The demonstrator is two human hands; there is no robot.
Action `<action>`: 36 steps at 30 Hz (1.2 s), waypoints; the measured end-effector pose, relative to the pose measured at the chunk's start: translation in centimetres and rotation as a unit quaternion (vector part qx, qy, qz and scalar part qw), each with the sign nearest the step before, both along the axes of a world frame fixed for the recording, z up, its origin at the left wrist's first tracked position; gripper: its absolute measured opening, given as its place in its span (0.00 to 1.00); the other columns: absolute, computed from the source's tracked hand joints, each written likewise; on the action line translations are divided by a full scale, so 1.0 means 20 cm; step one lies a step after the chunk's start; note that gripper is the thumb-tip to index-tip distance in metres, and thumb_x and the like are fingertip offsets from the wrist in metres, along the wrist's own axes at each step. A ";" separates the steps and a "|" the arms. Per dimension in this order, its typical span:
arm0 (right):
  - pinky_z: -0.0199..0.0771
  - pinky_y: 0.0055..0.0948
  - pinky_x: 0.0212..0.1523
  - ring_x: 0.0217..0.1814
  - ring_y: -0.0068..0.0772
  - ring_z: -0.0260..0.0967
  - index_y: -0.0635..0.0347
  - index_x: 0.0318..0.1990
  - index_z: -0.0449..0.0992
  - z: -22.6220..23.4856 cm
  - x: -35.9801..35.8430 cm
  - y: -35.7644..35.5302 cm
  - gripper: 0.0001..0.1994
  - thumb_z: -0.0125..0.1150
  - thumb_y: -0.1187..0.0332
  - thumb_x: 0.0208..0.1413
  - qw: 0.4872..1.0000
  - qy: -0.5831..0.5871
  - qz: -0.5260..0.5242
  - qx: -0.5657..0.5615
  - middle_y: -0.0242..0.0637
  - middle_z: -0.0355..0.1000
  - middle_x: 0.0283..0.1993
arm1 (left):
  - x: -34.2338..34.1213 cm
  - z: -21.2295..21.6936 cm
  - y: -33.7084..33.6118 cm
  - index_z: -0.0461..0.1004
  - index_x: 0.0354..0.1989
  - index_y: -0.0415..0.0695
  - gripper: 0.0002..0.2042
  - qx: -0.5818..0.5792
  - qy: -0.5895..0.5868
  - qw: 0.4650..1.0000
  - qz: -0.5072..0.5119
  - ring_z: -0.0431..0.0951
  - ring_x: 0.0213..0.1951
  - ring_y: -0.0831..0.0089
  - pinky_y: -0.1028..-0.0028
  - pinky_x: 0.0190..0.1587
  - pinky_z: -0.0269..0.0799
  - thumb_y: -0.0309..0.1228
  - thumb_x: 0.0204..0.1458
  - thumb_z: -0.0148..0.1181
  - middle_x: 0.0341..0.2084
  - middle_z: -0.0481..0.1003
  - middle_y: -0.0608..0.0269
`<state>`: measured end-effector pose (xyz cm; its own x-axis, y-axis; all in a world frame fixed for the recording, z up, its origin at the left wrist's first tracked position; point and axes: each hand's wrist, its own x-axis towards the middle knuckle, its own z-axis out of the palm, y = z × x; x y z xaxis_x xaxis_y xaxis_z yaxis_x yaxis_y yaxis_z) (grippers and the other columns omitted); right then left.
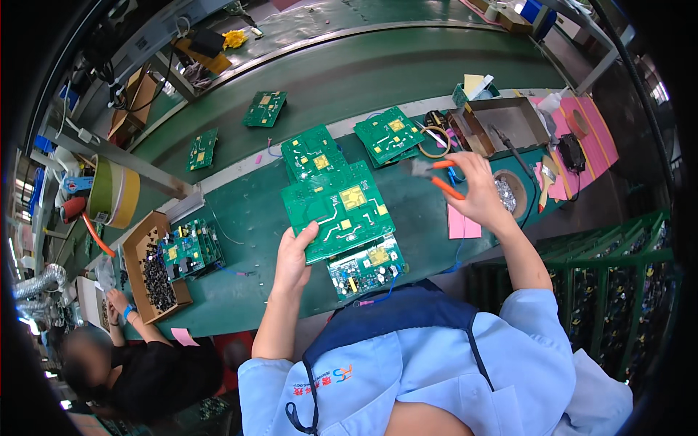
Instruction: The person assembles green circuit boards at a workbench in a factory setting. They pick up boards, connect blue wires to specific points, and use pliers to trim excess wire. The person stacks the finished boards into piles on the table.
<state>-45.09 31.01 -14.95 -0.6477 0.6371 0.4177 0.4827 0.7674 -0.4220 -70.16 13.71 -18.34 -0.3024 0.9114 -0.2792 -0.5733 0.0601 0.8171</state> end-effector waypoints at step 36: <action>0.47 0.36 0.50 0.48 0.40 0.54 0.55 0.45 0.62 -0.63 0.14 -0.05 0.34 0.66 0.55 0.25 0.946 -0.242 -0.174 -0.131 0.41 0.61 0.40 | -0.03 0.02 0.07 0.66 0.37 0.37 0.11 -0.017 0.057 0.998 0.021 0.71 0.32 0.79 0.79 0.36 0.65 0.30 0.48 0.46 0.31 0.71 0.61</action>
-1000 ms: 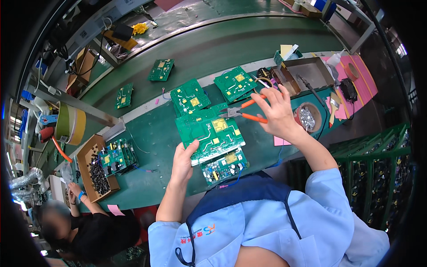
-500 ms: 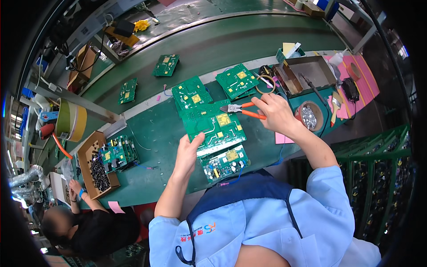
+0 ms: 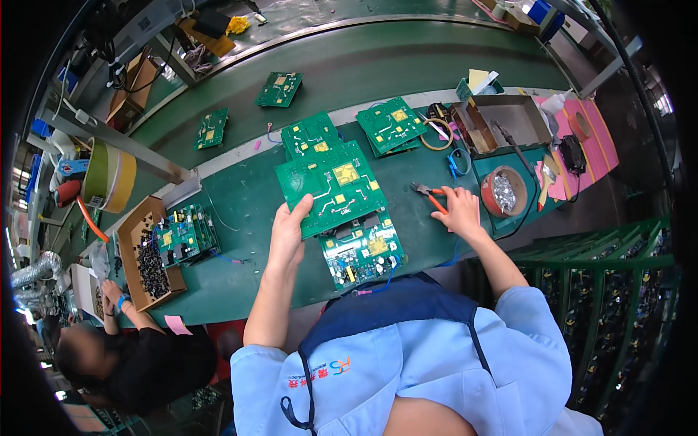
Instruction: The person assembles green circuit boards at a workbench in a factory setting. They pick up boards, connect blue wires to specific points, and use pliers to trim excess wire. The person stacks the finished boards into piles on the table.
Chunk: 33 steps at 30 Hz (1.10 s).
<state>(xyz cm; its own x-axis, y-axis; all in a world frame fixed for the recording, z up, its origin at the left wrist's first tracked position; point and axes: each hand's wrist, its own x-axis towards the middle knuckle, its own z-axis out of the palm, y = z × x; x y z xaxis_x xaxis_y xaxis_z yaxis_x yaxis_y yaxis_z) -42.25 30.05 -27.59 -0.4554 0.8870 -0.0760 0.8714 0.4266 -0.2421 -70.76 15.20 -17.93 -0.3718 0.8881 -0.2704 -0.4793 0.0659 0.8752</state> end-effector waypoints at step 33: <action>0.64 0.30 0.37 0.35 0.33 0.63 0.58 0.29 0.66 0.26 -0.27 -0.26 0.09 0.51 0.73 0.34 0.794 0.244 0.523 0.190 0.37 0.64 0.32 | -0.02 -0.24 -0.26 0.65 0.44 0.51 0.20 0.089 0.764 0.624 -0.134 0.58 0.49 0.56 0.61 0.49 0.55 0.23 0.37 0.49 0.48 0.55 0.46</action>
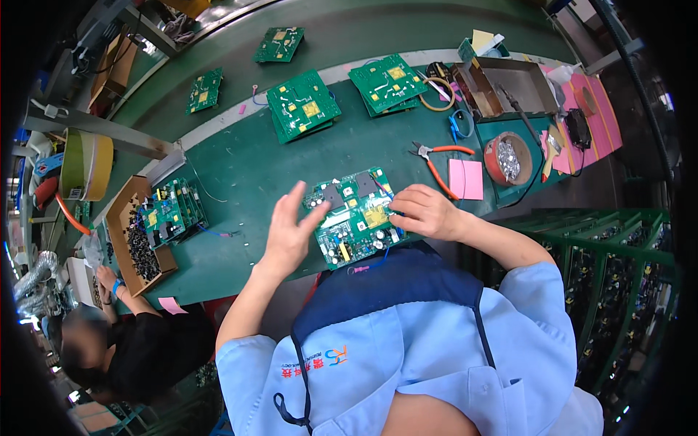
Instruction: The person assembles green circuit boards at a workbench in a factory setting. They pick up boards, connect blue wires to specific points, and use pliers to trim excess wire. The person stacks the finished boards into piles on the table.
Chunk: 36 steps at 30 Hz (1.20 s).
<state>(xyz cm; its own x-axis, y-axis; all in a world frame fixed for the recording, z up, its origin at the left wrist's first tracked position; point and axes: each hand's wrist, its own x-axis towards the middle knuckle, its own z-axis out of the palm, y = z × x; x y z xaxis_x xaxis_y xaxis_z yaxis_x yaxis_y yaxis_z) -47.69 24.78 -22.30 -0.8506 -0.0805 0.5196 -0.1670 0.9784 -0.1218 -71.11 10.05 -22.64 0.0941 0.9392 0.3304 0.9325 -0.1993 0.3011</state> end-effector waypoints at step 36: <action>0.62 0.29 0.36 0.37 0.36 0.62 0.60 0.25 0.69 0.27 -0.47 0.38 0.02 0.52 0.75 0.39 0.951 -0.076 0.105 -0.280 0.36 0.64 0.31 | 0.11 0.07 0.13 0.66 0.37 0.42 0.19 0.025 -0.247 0.956 0.157 0.61 0.47 0.62 0.67 0.49 0.53 0.29 0.33 0.59 0.43 0.63 0.57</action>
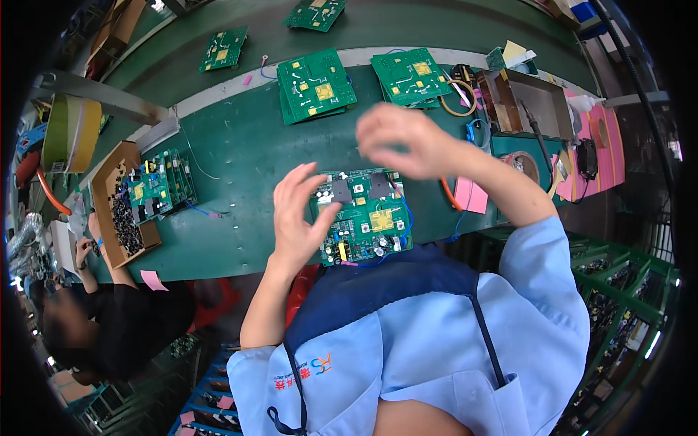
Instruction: The person assembles green circuit boards at a workbench in a factory setting. They pick up boards, connect blue wires to specific points, and use pliers to trim excess wire. The person stacks the finished boards into piles on the table.
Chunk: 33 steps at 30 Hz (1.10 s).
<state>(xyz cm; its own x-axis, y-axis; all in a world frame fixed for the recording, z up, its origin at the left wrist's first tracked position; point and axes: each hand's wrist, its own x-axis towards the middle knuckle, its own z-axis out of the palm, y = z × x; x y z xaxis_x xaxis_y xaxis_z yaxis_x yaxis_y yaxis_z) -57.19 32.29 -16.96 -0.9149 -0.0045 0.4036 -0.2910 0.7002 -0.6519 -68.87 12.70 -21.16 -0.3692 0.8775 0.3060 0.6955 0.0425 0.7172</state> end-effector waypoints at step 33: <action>0.53 0.45 0.49 0.54 0.43 0.51 0.53 0.38 0.67 -0.09 0.33 -0.18 0.15 0.48 0.70 0.37 0.952 -0.093 -0.013 0.291 0.46 0.55 0.51 | 0.10 0.02 0.10 0.65 0.37 0.43 0.19 -0.065 0.057 0.987 -0.137 0.62 0.41 0.60 0.66 0.43 0.56 0.27 0.32 0.59 0.39 0.63 0.57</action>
